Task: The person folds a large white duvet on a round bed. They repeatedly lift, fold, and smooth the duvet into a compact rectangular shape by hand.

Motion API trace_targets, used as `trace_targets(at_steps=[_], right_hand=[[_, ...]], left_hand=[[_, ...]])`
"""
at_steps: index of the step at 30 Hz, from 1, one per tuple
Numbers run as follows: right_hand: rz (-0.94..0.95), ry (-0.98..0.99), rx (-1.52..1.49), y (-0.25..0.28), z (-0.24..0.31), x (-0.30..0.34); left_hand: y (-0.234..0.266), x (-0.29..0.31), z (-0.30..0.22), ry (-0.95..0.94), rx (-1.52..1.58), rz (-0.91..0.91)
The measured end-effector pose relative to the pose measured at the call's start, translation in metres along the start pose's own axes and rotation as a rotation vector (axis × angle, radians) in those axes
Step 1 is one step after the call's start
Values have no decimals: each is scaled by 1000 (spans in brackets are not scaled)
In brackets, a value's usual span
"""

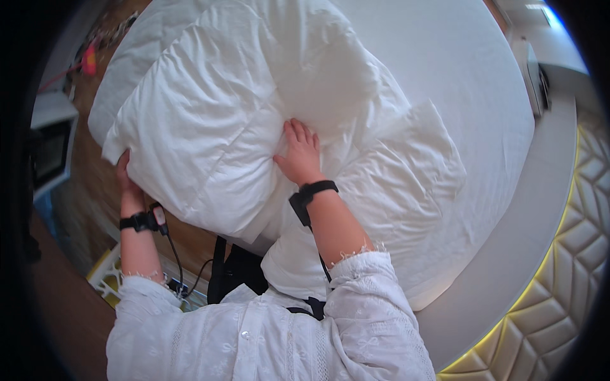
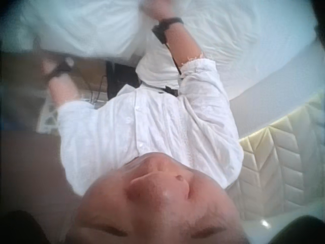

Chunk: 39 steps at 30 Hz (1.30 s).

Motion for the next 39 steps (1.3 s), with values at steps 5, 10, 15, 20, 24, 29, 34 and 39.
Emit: trace_targets(at_steps=[5,10,15,20,24,29,34,39], right_hand=[[97,-211,-819,48,-7,27],[-99,-83,-1674,123,-41,143],[-373,-63,-1779,149,-106,282],[-385,-61,-1981,107,-169,395],[-395,-373,-1679,67,-199,432],[-160,-697,-1326,43,-202,412],[-542,-451,-1634,27,-209,434],[-446,-814,-1472,-18,-252,440]], left_hand=[[-92,125,-6,-397,-475,253],[-218,265,33,-189,-652,1357],[-252,384,133,-350,-894,2080],[-225,455,235,-155,-1262,2300],[-196,471,318,-33,-1595,2377],[-181,452,363,-173,-1627,2218],[-189,473,333,-232,-1638,2357],[-218,468,319,-637,-1585,2141]])
Point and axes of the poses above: each hand's wrist, its own x-axis away from the middle knuckle, its own y-axis out of the back of the hand, z = x × y, the point moved 1 cm from there along -x, towards the middle knuckle, and after that the axes turned 9 degrees about x, right-handed, at the moved point
